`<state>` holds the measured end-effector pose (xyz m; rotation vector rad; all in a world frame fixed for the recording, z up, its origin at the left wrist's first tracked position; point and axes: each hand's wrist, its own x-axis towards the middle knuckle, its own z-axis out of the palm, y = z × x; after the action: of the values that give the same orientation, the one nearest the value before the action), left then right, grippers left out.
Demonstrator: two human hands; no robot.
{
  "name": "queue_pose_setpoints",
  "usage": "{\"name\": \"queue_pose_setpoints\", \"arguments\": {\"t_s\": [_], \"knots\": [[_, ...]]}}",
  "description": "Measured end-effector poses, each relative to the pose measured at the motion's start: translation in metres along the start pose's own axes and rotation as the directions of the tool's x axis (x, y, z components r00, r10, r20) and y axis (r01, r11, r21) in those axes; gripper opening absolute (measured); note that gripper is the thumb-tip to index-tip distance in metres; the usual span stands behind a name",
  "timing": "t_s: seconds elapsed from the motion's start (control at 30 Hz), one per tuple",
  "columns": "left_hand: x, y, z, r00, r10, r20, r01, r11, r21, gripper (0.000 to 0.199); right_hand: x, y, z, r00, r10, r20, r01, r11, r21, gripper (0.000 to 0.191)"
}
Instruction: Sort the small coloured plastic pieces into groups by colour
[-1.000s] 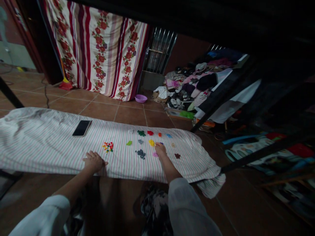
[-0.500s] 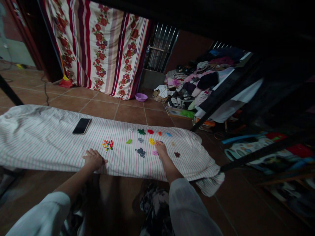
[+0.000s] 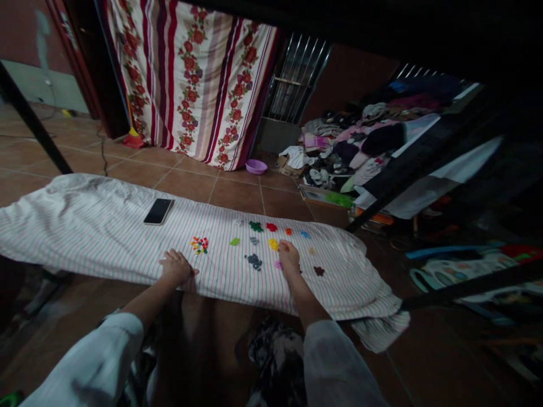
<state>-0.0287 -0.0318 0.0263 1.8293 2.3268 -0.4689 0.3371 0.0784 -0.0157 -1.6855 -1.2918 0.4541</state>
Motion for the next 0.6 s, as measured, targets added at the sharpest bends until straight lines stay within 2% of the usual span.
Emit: {"name": "queue_pose_setpoints", "arguments": {"t_s": [0.07, 0.2, 0.33, 0.43, 0.53, 0.6], "knots": [[-0.002, 0.0, -0.001, 1.0, 0.004, 0.011, -0.004, 1.0, 0.007, 0.09, -0.01, -0.02, 0.007, 0.999, -0.026, 0.033, 0.024, 0.999, 0.048, 0.033], [-0.005, -0.001, 0.0, 1.0, 0.027, -0.013, -0.027, 0.999, 0.022, 0.088, -0.037, -0.06, 0.032, 0.972, -0.149, 0.18, 0.127, 0.984, 0.125, 0.029], [-0.006, -0.002, 0.002, 0.999, 0.036, -0.022, -0.035, 0.999, 0.019, 0.087, -0.069, -0.088, 0.065, 0.889, -0.289, 0.356, 0.245, 0.956, 0.163, 0.026], [-0.005, -0.001, 0.0, 1.0, 0.02, 0.017, -0.021, 1.0, 0.002, 0.088, -0.091, -0.105, 0.089, 0.805, -0.362, 0.47, 0.335, 0.931, 0.144, 0.023], [-0.003, 0.002, -0.005, 0.998, -0.003, 0.06, 0.003, 1.0, -0.008, 0.088, -0.108, -0.122, 0.111, 0.74, -0.363, 0.567, 0.408, 0.911, 0.051, 0.024], [-0.003, 0.003, -0.009, 0.997, -0.011, 0.078, 0.012, 1.0, -0.01, 0.089, -0.116, -0.133, 0.124, 0.721, -0.328, 0.61, 0.433, 0.901, -0.027, 0.026]]}}
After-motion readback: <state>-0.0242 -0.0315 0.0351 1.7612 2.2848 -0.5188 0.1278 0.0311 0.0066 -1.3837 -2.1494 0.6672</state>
